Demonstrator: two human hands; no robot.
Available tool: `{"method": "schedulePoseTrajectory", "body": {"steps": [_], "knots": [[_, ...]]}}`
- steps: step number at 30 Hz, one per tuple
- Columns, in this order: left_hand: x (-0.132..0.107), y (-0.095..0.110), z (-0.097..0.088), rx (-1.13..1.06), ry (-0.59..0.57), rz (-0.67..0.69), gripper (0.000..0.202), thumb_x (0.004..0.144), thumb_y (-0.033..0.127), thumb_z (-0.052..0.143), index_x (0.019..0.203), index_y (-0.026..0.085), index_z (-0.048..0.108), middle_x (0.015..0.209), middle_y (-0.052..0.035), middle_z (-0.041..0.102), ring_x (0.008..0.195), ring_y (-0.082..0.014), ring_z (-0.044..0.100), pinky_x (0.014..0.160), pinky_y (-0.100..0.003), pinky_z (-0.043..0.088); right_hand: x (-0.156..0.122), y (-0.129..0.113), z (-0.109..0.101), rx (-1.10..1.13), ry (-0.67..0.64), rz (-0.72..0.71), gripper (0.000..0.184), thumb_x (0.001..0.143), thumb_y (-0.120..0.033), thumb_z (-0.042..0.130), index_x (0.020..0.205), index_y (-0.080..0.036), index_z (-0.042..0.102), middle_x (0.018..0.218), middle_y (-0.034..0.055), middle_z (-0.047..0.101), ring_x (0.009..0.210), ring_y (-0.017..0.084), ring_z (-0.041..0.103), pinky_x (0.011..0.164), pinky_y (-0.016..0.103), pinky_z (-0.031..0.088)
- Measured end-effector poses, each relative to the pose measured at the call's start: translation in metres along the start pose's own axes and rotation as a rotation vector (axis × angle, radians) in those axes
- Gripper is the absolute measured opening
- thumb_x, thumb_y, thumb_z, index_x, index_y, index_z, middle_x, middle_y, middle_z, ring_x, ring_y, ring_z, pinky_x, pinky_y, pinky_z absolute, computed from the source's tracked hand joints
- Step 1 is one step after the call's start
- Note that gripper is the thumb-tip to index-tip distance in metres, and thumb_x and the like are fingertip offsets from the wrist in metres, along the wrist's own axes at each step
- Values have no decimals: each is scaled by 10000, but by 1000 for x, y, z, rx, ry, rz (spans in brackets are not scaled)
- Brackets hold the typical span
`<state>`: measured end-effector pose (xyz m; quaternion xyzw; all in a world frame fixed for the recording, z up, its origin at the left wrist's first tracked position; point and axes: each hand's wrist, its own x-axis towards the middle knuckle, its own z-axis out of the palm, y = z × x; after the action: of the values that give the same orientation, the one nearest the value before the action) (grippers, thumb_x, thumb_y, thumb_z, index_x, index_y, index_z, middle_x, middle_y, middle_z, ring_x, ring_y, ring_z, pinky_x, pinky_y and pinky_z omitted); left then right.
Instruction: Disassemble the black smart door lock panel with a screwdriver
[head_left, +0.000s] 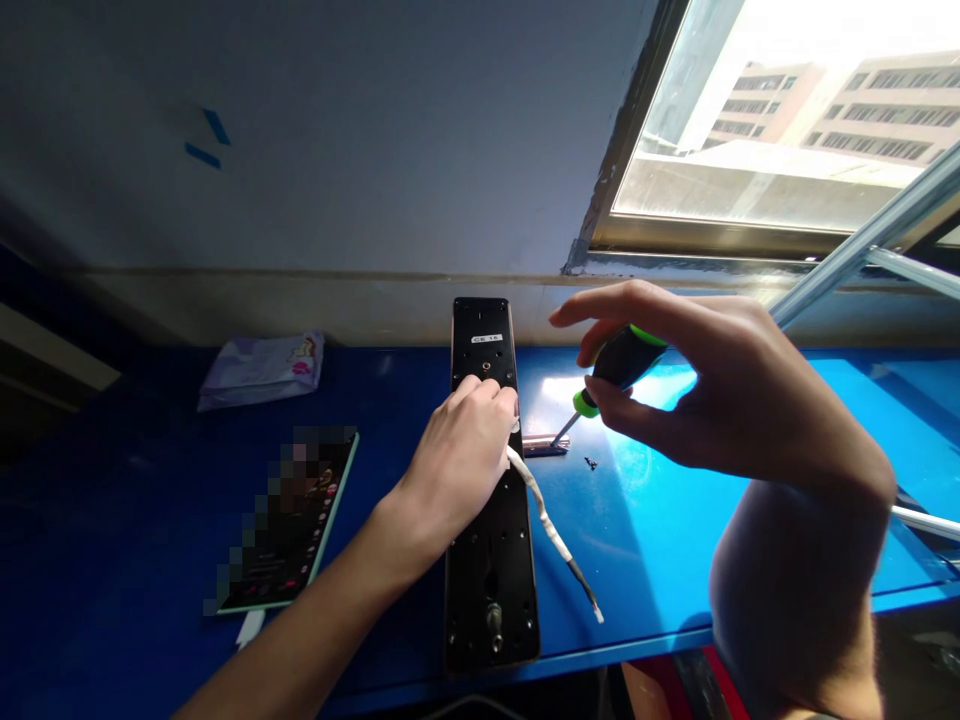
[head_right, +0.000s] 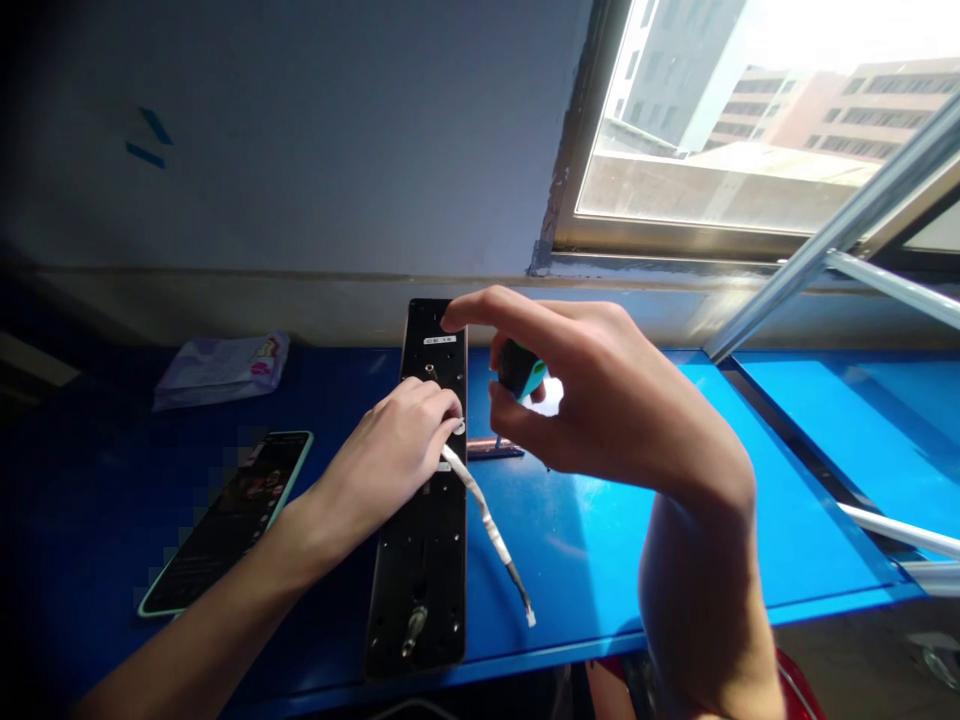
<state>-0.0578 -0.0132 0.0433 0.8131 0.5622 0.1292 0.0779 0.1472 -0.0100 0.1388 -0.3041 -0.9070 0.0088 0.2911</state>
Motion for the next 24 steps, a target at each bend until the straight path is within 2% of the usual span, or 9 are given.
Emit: {"method": "schedulePoseTrajectory", "body": {"steps": [14,24], "knots": [[-1,1,-5,-32,3,-11,148,1012,142,579,970,175,718,1009,-75,728,1014,-250,661,867,-357,537,0,-1,0,0,-16,21,442,849,-125,628,1283,-199,672,909,18,766,692,137,704,640,280,568],[-6,-2,-10,-62,1,-27,179,1014,150,585,1016,183,761,1018,-70,749,1031,-254,695,902,-371,544,0,1,-1,19,-2,0,457,835,-92,633,1285,-159,670,907,16,762,698,125,692,626,262,549]]}}
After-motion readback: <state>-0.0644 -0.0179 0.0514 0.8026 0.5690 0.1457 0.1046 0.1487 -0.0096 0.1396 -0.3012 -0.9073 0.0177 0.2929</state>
